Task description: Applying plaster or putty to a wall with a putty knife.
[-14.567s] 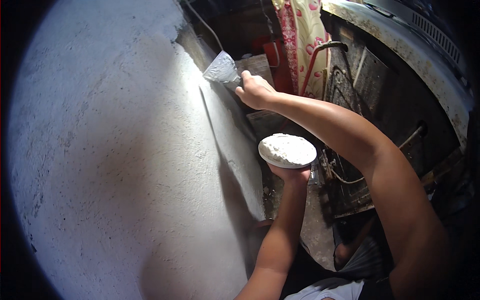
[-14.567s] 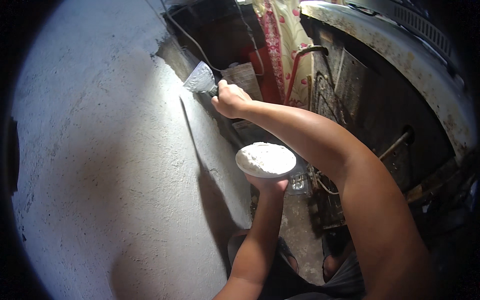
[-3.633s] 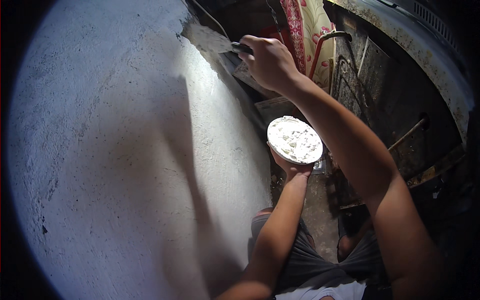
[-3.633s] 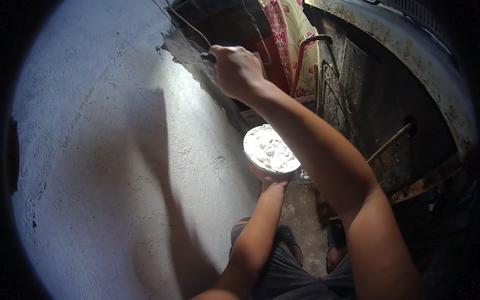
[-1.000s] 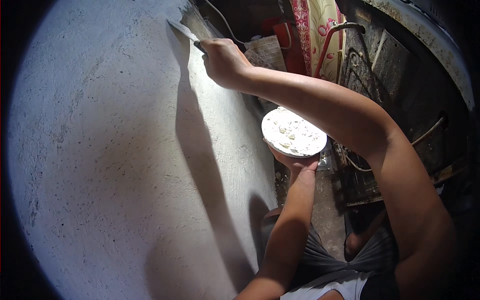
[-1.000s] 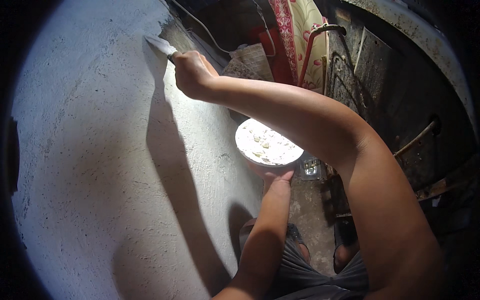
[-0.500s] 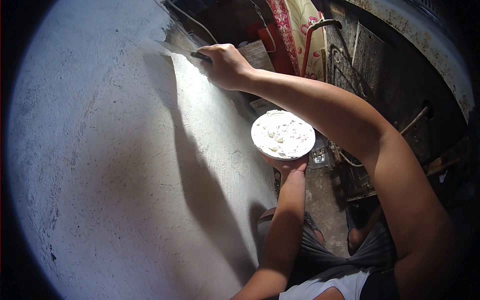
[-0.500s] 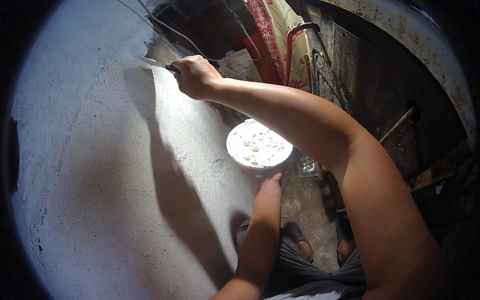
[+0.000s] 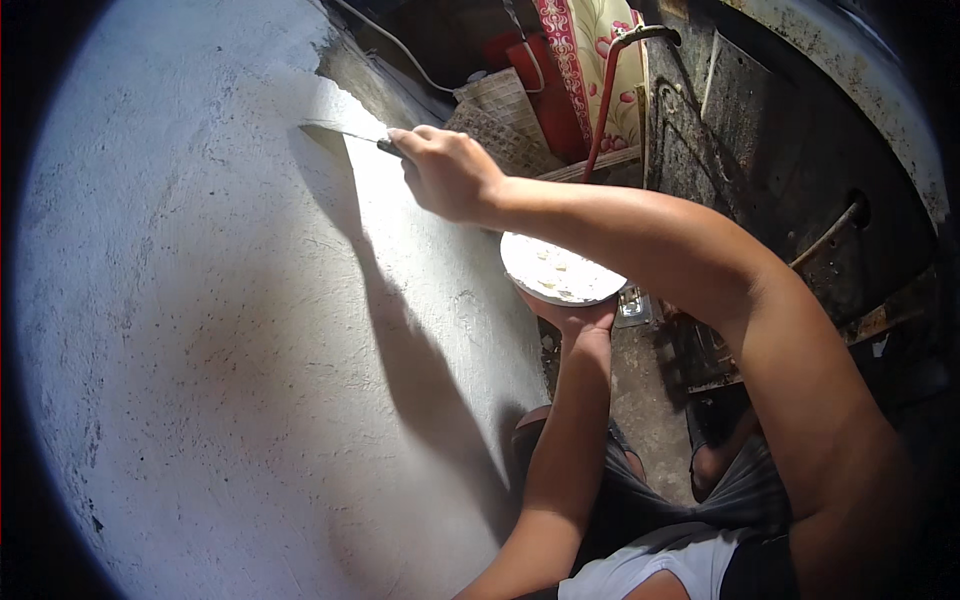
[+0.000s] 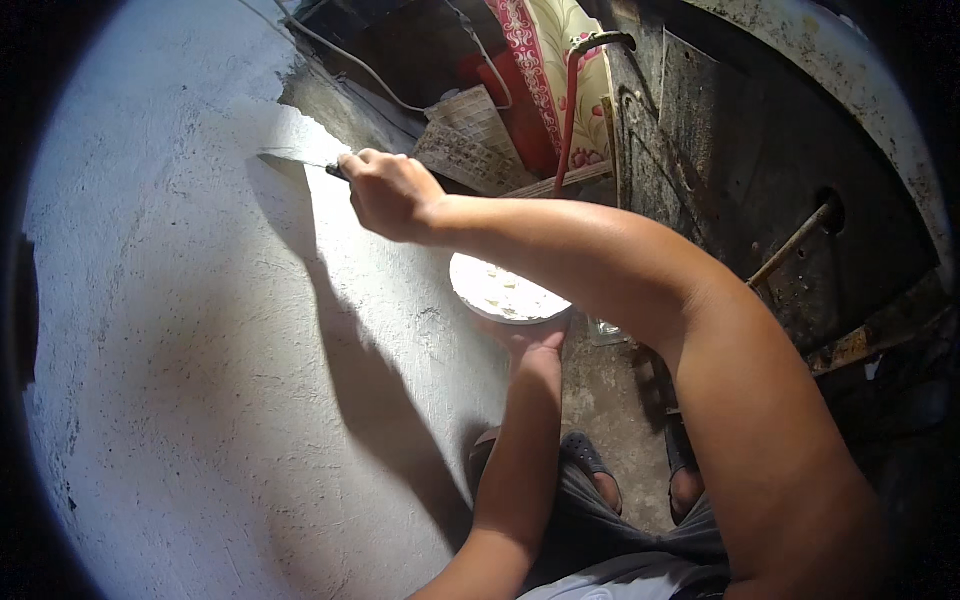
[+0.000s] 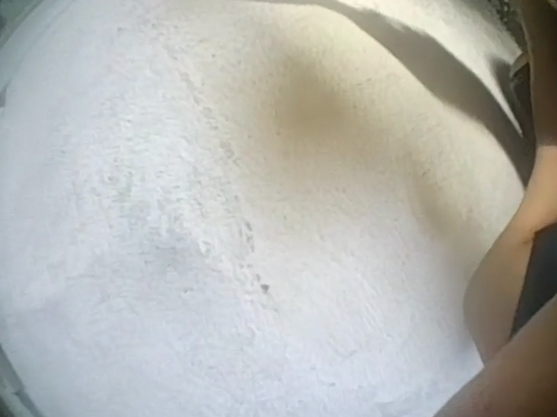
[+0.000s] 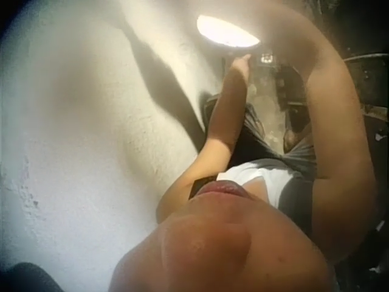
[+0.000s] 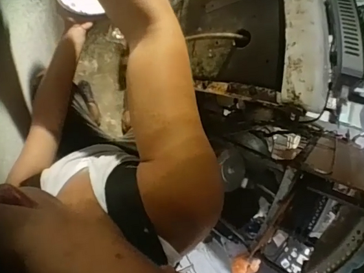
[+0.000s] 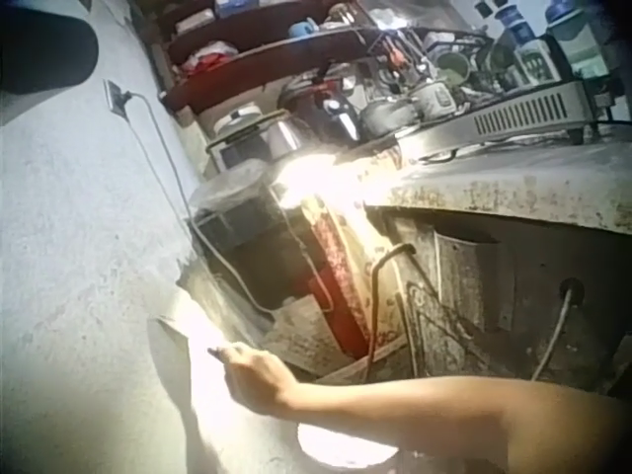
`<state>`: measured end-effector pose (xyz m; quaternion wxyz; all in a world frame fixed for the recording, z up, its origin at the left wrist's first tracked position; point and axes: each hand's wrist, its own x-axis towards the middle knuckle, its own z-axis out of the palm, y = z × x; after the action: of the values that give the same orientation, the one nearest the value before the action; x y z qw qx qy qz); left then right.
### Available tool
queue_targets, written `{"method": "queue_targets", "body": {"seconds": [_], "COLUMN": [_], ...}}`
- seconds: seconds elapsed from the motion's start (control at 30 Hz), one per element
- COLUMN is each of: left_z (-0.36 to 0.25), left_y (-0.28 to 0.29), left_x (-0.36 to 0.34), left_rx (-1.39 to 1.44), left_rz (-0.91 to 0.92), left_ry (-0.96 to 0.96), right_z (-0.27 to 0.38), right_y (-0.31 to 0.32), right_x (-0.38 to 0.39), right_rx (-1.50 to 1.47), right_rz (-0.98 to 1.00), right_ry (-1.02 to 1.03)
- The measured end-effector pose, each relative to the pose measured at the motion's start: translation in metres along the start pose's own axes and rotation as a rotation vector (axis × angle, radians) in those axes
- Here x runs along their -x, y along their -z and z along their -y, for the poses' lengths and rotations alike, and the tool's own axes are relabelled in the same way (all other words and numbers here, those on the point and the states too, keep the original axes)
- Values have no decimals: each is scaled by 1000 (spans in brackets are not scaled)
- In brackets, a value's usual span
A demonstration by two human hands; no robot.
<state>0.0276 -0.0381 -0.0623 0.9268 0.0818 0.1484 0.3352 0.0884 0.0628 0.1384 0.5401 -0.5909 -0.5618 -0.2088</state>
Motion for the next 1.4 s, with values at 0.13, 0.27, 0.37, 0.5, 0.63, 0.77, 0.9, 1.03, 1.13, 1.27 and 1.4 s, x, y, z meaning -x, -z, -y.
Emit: {"method": "queue_targets", "body": {"seconds": [0.13,0.27,0.37,0.5,0.63,0.77,0.9,1.03,1.13,1.27,1.4], "left_z": [-8,-19,-18,-13,-17,-14,-11,-4,-7,-7,-5], "left_y": [1,-14,-41,-35,-27,-35,-44,-47,-41,-34,-28], "left_x": [-7,2,22,11,1,5,8,16,18,11,4], "left_rx": [2,12,-64,26,76,93,-8,-49,-18,-9,11], "left_rz": [-9,106,-29,82,178,92,86,13,103,155,-23], "left_ry": [-18,-28,-62,-134,-148,-86,-113,-123,-66,-93,-109], "right_z": [-3,-10,-25,-29,-14,-10,-29,-39,-47,-54,-52], "right_y": [7,5,3,4,14,21,48,71,73,55,18], "right_x": [-6,-10,-19,-43,-51,-25,-15,-16,-12,-24,-60], "right_rx": [25,15,43,16,-53,-69,-95,-742,-878,-706,-159], "right_rz": [1,-73,-147,-16,146,261,313,318,324,259,124], "right_ry": [26,29,-13,-102,-107,-3,49,-503,-596,-528,-292]}}
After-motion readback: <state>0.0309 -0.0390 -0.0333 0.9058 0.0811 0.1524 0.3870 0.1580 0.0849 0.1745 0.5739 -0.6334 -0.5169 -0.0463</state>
